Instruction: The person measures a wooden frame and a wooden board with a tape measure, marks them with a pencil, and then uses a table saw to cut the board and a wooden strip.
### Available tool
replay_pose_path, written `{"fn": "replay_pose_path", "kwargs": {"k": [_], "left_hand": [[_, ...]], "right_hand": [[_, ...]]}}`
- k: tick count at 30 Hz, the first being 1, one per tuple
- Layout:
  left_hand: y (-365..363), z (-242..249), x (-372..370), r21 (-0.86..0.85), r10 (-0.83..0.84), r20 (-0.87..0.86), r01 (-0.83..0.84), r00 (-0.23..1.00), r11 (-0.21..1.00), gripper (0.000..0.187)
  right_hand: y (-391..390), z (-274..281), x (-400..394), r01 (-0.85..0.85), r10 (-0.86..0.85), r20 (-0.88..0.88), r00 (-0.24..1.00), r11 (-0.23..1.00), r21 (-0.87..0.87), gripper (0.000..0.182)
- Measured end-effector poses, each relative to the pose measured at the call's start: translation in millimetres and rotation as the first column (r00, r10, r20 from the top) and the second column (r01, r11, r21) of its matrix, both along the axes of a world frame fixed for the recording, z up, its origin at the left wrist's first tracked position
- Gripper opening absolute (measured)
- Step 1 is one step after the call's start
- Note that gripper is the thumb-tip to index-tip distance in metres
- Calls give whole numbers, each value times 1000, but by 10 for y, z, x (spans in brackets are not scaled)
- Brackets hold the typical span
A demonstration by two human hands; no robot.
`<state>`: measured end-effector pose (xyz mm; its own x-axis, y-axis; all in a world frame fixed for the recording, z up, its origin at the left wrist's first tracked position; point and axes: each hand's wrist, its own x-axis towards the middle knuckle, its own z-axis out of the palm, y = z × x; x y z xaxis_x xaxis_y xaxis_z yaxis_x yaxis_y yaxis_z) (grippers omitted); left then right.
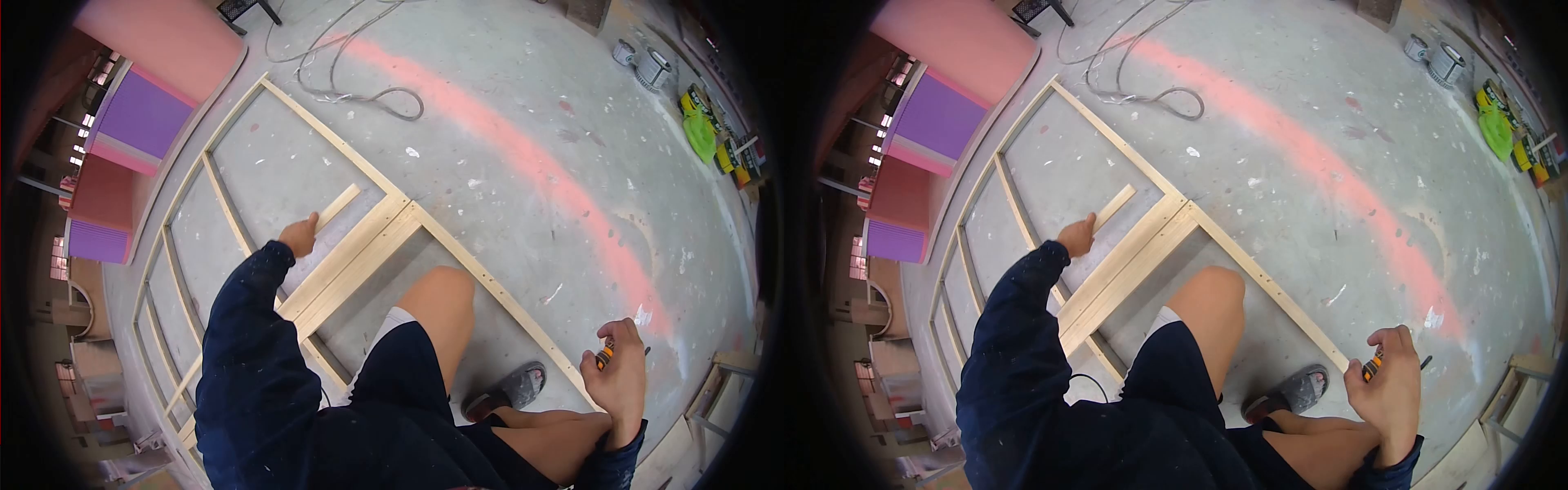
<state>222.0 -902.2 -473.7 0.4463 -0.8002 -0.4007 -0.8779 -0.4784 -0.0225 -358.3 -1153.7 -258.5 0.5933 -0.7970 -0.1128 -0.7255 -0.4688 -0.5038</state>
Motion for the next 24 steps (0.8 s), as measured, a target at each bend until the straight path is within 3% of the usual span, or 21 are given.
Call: {"fn": "replay_pose_path", "kwargs": {"k": [10, 12, 13, 15, 16, 17, 18, 19, 20, 22, 23, 24], "left_hand": [[-1368, 40, 36, 24, -146, 62, 145, 987, 989, 47], [-1490, 81, 91, -59, -72, 254, 89, 965, 994, 55], [-1524, 166, -12, -53, -75, 256, 92, 964, 994, 55], [-1565, 370, -245, -412, 323, 514, -102, 795, 905, 64], [-1496, 346, -222, -384, 326, 441, -152, 836, 911, 58], [-1446, 351, -187, -150, 191, 319, -149, 928, 977, 50], [-1428, 419, -227, 92, 80, 156, -95, 985, 991, 44], [-1427, 559, -450, 165, -90, 44, 82, 995, 983, 38], [-1420, 642, -693, 126, -171, -10, 171, 985, 977, 36], [-1474, 913, -1261, -203, -291, -177, 255, 940, 946, 31], [-1644, 1252, -1646, -56, -162, -257, 153, 953, 987, 34], [-1687, 1430, -1918, -110, -104, -376, 67, 921, 992, 32]], "right_hand": [[-75, 40, 70, -95, 98, -19, 995, 989, 116, 30], [-144, -36, 59, -146, 148, -9, 989, 983, 108, 30], [-184, -82, 66, -200, 200, 2, 980, 975, 100, 29], [-259, -185, 75, -226, 229, -1, 973, 964, 139, 30], [-291, -255, 76, -250, 252, 10, 968, 952, 177, 31], [-333, -311, 63, -269, 271, 22, 962, 938, 217, 31], [-379, -339, 40, -259, 262, 22, 965, 937, 232, 31], [-426, -363, 30, -252, 257, 13, 966, 933, 259, 32], [-464, -389, 32, -245, 255, 3, 967, 926, 286, 33], [-515, -486, -2, -205, 210, 18, 977, 924, 323, 33], [-504, -552, -27, -164, 164, 31, 986, 924, 346, 33], [-479, -657, -66, -173, 175, 26, 984, 918, 357, 33]]}}
